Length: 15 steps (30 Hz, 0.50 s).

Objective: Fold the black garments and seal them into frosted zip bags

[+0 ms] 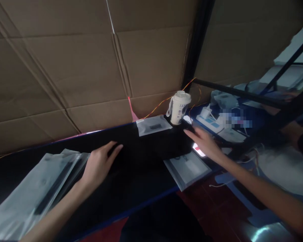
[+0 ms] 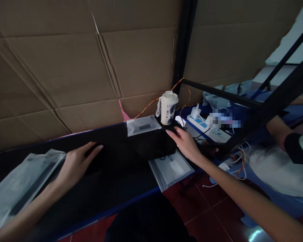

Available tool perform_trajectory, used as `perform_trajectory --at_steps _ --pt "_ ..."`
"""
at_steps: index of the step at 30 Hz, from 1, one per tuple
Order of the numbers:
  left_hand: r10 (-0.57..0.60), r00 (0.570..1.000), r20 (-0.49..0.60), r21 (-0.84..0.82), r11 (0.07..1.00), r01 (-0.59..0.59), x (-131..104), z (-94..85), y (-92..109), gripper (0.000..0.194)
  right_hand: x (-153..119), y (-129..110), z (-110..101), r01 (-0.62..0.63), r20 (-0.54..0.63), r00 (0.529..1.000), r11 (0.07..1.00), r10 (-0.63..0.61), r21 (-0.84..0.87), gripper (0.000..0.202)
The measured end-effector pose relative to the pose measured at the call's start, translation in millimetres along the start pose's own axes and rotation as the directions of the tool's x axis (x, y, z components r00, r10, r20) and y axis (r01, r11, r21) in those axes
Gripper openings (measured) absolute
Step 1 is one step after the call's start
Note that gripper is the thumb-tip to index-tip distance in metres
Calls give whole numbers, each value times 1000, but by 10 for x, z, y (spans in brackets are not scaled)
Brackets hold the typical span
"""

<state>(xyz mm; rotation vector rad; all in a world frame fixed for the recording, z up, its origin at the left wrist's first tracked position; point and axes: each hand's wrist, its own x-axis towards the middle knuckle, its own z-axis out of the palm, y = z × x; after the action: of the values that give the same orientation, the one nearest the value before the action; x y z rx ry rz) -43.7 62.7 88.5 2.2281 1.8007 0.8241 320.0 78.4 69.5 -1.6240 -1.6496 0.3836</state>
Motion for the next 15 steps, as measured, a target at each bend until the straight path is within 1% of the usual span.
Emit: perform_trajectory --at_steps 1,2,3,5,7,10,12,13,15 --pt "-87 996 28 -46 995 88 144 28 -54 45 157 -36 109 -6 -2 1000 998 6 -65 37" --pt "-168 979 115 -108 978 180 251 68 -127 48 288 -57 229 -29 21 999 988 33 -152 36" --pt "-221 951 216 -163 952 258 319 117 -213 50 387 -65 354 -43 39 998 980 51 -193 34" --pt "-251 918 307 -205 925 321 345 219 -403 49 487 -46 591 -49 82 994 966 72 -256 30" --pt "-248 905 345 -234 911 339 270 289 -577 48 484 -7 769 -47 113 990 947 87 -319 28" --pt "-239 880 411 -327 862 387 128 278 -764 53 416 38 884 -46 129 986 914 107 -404 31" --pt "-260 866 427 -376 820 432 82 204 -827 58 393 53 889 -51 127 985 894 119 -445 35" --pt "-286 866 409 -397 799 451 76 157 -840 61 393 60 885 -54 125 984 886 125 -461 36" --pt "-350 887 301 -474 752 458 89 65 -835 68 407 76 881 -60 120 984 871 135 -487 37"
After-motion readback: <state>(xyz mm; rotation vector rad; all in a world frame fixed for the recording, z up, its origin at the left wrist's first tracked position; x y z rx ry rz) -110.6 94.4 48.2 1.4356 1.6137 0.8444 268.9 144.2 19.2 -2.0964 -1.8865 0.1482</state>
